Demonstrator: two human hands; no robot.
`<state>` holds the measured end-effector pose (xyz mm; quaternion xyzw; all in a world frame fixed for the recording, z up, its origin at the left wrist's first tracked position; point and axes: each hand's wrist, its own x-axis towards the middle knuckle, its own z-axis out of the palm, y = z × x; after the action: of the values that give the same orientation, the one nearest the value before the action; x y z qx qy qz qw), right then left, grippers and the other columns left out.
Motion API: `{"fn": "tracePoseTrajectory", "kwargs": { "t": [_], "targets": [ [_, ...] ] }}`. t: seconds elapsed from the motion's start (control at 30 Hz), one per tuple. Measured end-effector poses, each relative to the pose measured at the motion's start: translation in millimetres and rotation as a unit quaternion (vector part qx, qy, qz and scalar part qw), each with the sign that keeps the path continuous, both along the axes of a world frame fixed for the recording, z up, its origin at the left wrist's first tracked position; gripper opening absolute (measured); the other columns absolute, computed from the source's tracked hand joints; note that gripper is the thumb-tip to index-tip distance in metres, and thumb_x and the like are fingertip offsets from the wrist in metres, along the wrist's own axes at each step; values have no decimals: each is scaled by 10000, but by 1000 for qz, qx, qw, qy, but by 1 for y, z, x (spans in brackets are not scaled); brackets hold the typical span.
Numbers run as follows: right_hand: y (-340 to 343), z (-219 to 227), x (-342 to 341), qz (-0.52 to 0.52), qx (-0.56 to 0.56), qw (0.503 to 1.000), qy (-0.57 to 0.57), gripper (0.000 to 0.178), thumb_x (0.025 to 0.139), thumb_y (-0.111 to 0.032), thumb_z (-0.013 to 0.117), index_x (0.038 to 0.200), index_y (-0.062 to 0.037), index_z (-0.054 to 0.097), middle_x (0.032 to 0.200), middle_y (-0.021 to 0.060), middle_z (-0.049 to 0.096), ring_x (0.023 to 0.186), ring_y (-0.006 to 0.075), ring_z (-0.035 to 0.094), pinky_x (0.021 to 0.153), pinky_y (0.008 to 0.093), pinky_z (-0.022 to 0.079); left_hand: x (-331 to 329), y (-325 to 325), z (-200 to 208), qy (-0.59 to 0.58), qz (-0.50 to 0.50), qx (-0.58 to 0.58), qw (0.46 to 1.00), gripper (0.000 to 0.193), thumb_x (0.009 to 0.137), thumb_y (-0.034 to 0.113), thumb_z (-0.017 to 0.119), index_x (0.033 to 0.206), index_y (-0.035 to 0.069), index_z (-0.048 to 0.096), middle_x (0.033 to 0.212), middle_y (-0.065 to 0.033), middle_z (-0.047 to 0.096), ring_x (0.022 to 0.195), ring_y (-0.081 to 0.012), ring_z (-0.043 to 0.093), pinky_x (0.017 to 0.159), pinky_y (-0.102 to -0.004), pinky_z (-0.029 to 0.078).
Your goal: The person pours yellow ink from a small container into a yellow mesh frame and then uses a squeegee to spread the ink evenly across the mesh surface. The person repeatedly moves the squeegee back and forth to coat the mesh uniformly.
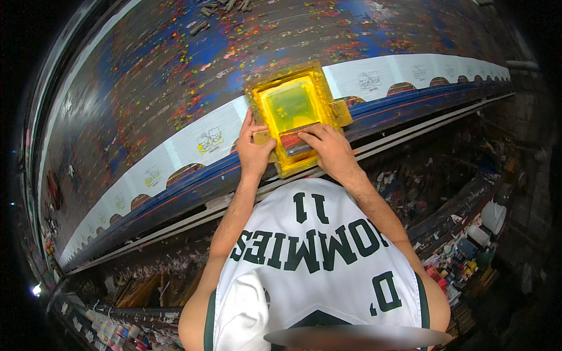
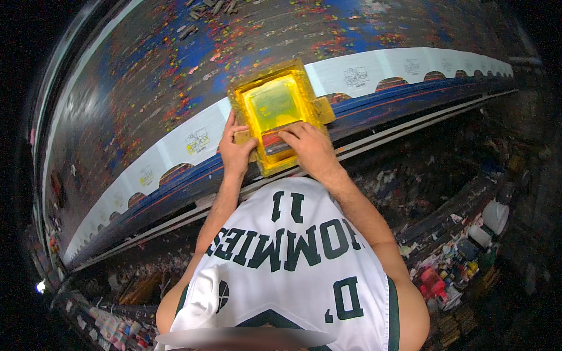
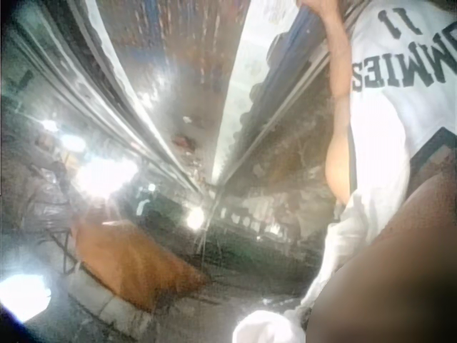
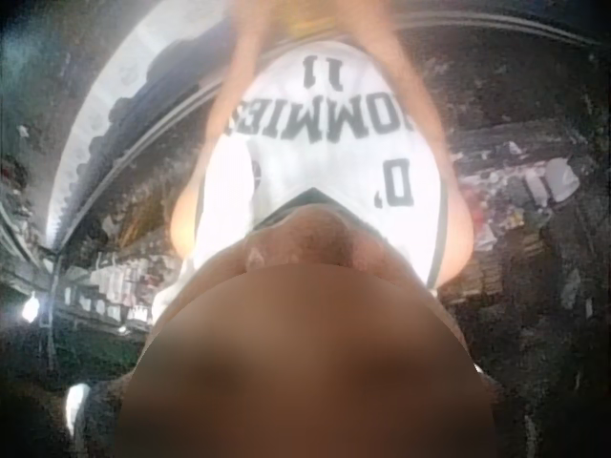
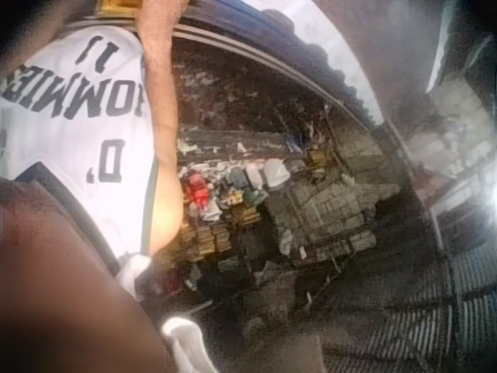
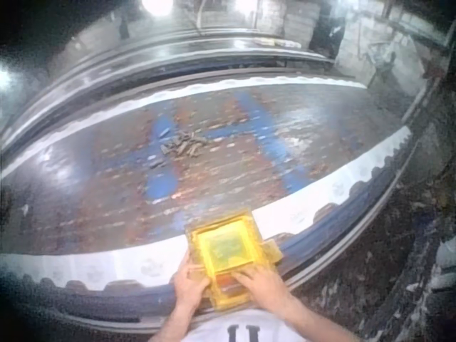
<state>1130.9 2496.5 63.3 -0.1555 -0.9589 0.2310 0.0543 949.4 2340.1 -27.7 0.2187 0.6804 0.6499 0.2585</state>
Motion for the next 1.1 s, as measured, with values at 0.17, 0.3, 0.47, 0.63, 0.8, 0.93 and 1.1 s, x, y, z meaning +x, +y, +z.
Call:
{"fn": "tracePoseTrajectory", "kwargs": {
  "t": [0.17, 0.3, 0.47, 0.63, 0.8, 0.93, 1.1],
  "targets": [
    [29, 6, 20, 1, 2, 999, 36, 511, 865, 59, 679, 1353, -76, 741, 1352, 95, 705, 1304, 333, 648, 1094, 466, 563, 17, 23, 22, 37, 9, -8, 999, 330, 779, -70, 806, 1060, 53, 684, 1798, -274, 345, 1657, -431, 370, 1315, -497, 381],
    [81, 15, 57, -12, 10, 999, 31, 499, 872, 58, 677, 1350, -70, 742, 1353, 99, 706, 1301, 332, 653, 1098, 467, 563, 55, 82, 25, 37, 5, 7, 999, 316, 785, -77, 791, 1054, 48, 683, 1801, -270, 342, 1658, -429, 367, 1311, -492, 388],
    [152, 16, 98, -30, 24, 999, 32, 477, 882, 56, 675, 1338, -62, 750, 1355, 95, 713, 1283, 329, 666, 1107, 470, 560, 92, 165, 19, -18, 8, 34, 999, 292, 768, -76, 788, 1034, 16, 710, 1801, -270, 344, 1655, -412, 380, 1301, -471, 390],
    [189, 10, 118, -26, 19, 999, 33, 474, 883, 59, 675, 1335, -60, 754, 1349, 95, 713, 1283, 327, 661, 1106, 466, 559, 114, 200, 16, -31, 19, 5, 999, 286, 764, -63, 792, 1031, 14, 725, 1800, -247, 362, 1661, -386, 375, 1296, -463, 399],
    [197, 11, 122, -11, 30, 998, 46, 478, 855, 45, 702, 1321, -52, 752, 1318, 96, 711, 1268, 319, 651, 1091, 453, 560, 115, 205, 19, -35, 18, -12, 999, 281, 768, -90, 790, 1011, 20, 699, 1804, -201, 382, 1660, -355, 382, 1279, -457, 433],
    [197, 15, 124, -8, 23, 999, 42, 494, 847, 55, 706, 1330, -42, 744, 1329, 99, 706, 1277, 323, 643, 1103, 458, 550, 116, 206, 24, -48, 17, -23, 998, 284, 762, -85, 796, 1007, 20, 697, 1802, -200, 387, 1655, -359, 390, 1271, -458, 440],
    [199, 16, 127, -8, 24, 999, 33, 517, 842, 67, 707, 1347, -39, 733, 1344, 104, 702, 1287, 322, 637, 1110, 463, 546, 118, 209, 23, -37, 15, -19, 999, 257, 765, -30, 791, 1011, -1, 724, 1789, -246, 391, 1648, -379, 400, 1281, -454, 417]
  ]
}}
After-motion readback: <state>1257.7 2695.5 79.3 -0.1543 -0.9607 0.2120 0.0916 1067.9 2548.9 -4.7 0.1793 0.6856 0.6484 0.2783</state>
